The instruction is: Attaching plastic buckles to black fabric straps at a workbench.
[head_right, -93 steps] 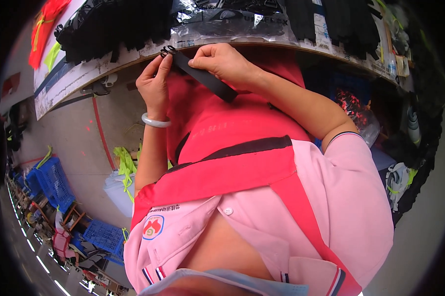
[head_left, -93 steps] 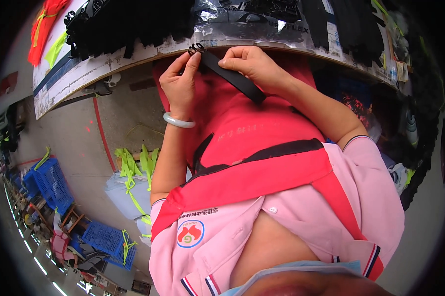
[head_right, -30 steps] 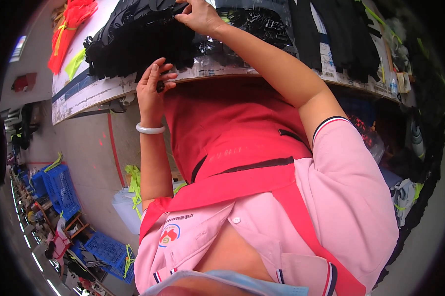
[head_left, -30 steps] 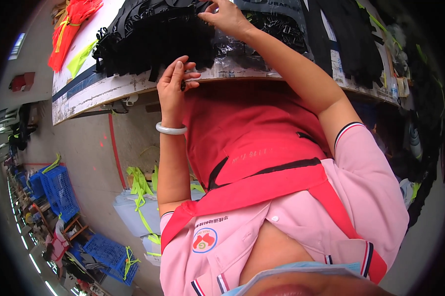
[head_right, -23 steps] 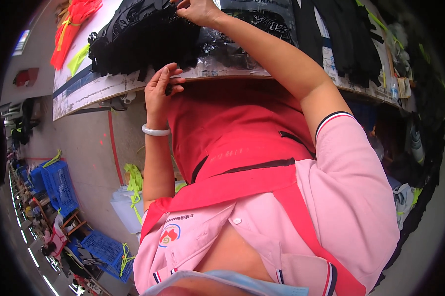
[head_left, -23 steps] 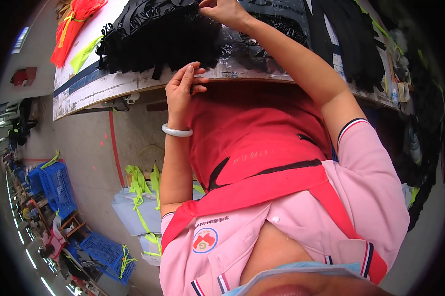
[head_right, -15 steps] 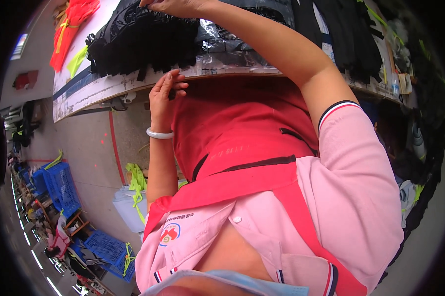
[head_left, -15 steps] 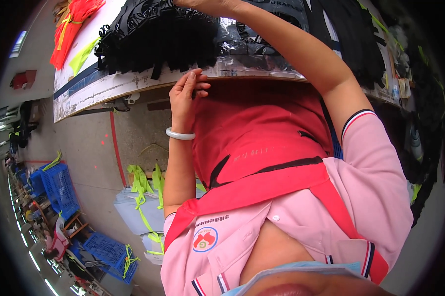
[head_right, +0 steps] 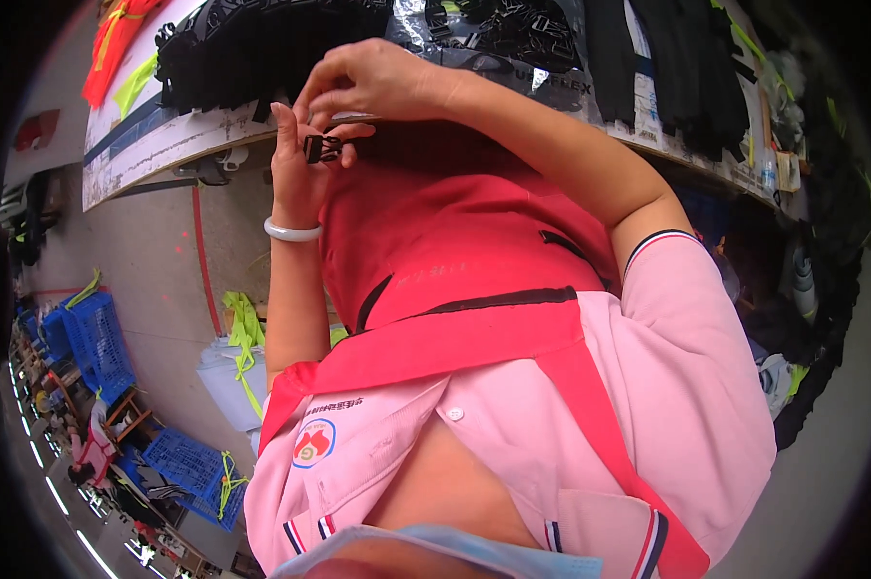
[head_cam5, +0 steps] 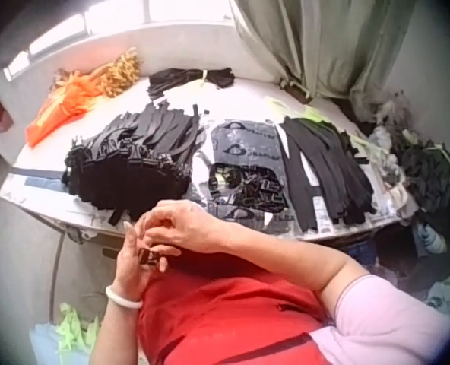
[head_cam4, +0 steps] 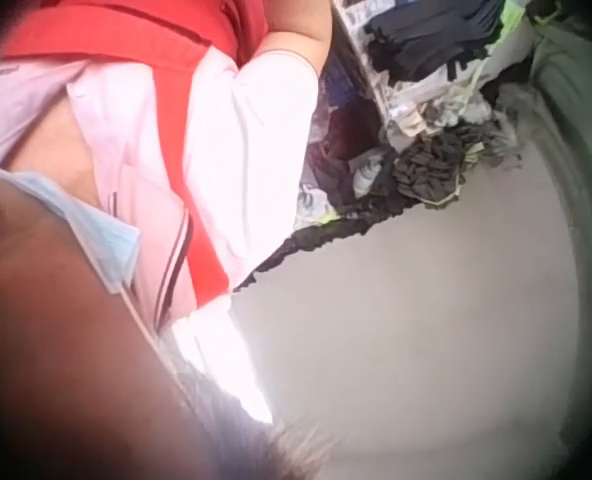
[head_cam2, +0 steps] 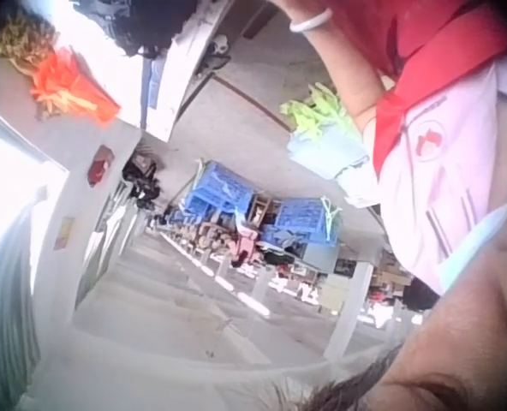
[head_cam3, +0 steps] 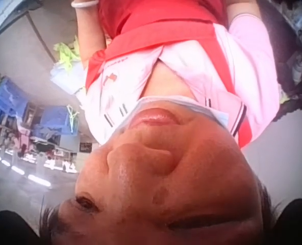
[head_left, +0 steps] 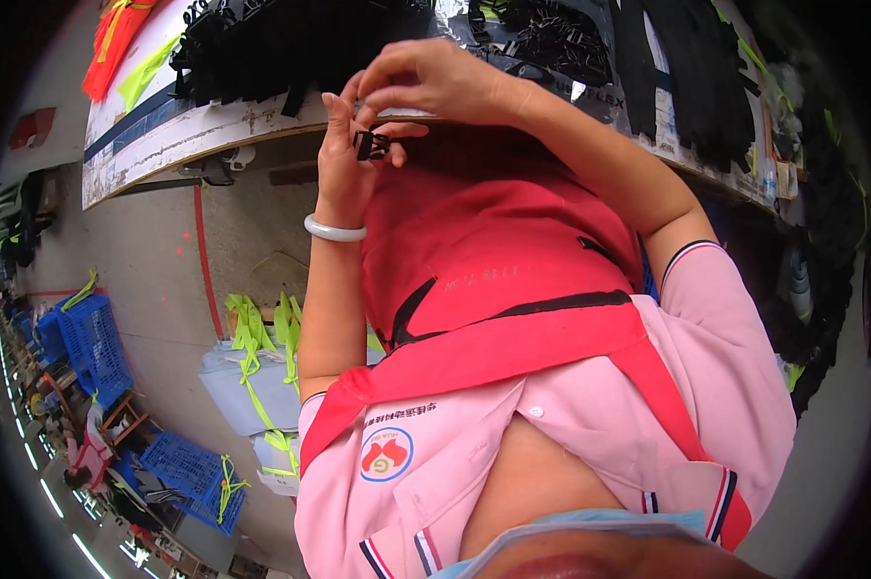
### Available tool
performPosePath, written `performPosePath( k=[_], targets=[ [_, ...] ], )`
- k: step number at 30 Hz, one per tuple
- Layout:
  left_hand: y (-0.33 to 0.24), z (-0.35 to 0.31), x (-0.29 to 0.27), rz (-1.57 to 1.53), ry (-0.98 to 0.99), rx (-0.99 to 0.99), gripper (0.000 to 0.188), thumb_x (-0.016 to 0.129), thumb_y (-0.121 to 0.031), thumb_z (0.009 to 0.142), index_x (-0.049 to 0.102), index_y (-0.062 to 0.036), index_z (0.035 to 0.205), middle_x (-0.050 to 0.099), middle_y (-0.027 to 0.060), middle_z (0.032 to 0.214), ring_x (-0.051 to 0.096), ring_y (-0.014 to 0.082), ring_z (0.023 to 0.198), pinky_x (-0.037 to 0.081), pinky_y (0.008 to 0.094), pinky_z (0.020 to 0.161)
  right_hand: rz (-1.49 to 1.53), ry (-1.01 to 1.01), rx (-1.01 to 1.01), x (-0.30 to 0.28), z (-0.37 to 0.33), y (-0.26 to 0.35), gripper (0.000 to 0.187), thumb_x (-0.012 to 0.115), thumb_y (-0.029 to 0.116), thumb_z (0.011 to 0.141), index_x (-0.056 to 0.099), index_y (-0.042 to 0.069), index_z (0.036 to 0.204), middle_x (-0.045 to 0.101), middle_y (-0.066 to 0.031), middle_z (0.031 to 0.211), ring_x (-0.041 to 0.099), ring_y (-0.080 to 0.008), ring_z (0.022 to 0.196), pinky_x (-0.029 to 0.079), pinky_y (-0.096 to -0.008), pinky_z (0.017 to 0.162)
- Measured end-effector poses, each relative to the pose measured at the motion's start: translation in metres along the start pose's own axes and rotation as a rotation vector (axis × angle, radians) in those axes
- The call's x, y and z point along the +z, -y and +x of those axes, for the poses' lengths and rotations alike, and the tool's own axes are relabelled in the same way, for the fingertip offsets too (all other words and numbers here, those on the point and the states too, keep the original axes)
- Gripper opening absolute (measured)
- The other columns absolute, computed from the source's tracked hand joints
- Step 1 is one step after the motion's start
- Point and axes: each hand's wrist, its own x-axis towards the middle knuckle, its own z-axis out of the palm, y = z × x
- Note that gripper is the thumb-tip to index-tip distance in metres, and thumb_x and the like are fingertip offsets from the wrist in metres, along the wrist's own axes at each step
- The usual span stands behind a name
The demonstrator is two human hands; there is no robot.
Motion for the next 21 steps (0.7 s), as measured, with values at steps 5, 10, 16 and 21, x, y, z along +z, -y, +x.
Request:
performPosePath(
  k=[5,10,16,21],
  targets=[
    [0.014,-0.004,0.016,0.141,0.031,-0.101,0.078,0.029,-0.067,0.093,0.037,-0.0039,0.139,0.061,0.0114,0.096,0.061,0.0176,0.071,0.051,0.025,0.057,0.194,0.204,0.328,0.019,-0.035,0.01,0.022,0.064,0.016,0.089,0.065,0.0,0.103,0.064,-0.0088,0.09,0.062,-0.0153,0.08,0.05,-0.0281,0.069],
    [0.028,-0.005,0.008,0.072,0.133,-0.237,0.064,0.037,-0.053,0.097,0.05,0.0044,0.122,0.063,0.0131,0.097,0.062,0.0178,0.071,0.051,0.025,0.058,0.518,0.016,0.325,0.007,-0.065,-0.013,0.019,0.063,0.01,0.087,0.066,0.0,0.103,0.062,-0.0066,0.096,0.058,-0.011,0.077,0.046,-0.0229,0.076],
    [0.042,-0.014,0.003,0.175,0.388,-0.423,0.027,0.064,-0.02,0.089,0.061,0.004,0.1,0.062,0.0068,0.082,0.06,0.0139,0.061,0.05,0.0244,0.053,0.452,0.134,0.288,-0.005,-0.112,-0.004,0.022,0.068,0.012,0.085,0.067,0.004,0.105,0.061,-0.0049,0.103,0.057,-0.0123,0.085,0.047,-0.0252,0.078],
    [0.059,-0.018,0.026,0.077,0.247,-0.41,0.019,0.06,-0.012,0.092,0.059,0.001,0.106,0.062,0.0083,0.089,0.061,0.0149,0.068,0.052,0.0243,0.056,0.116,-0.543,0.442,-0.085,-0.17,0.013,0.017,0.064,0.012,0.089,0.066,0.002,0.103,0.066,-0.0005,0.09,0.06,-0.0064,0.084,0.048,-0.0216,0.078]
  ],
)
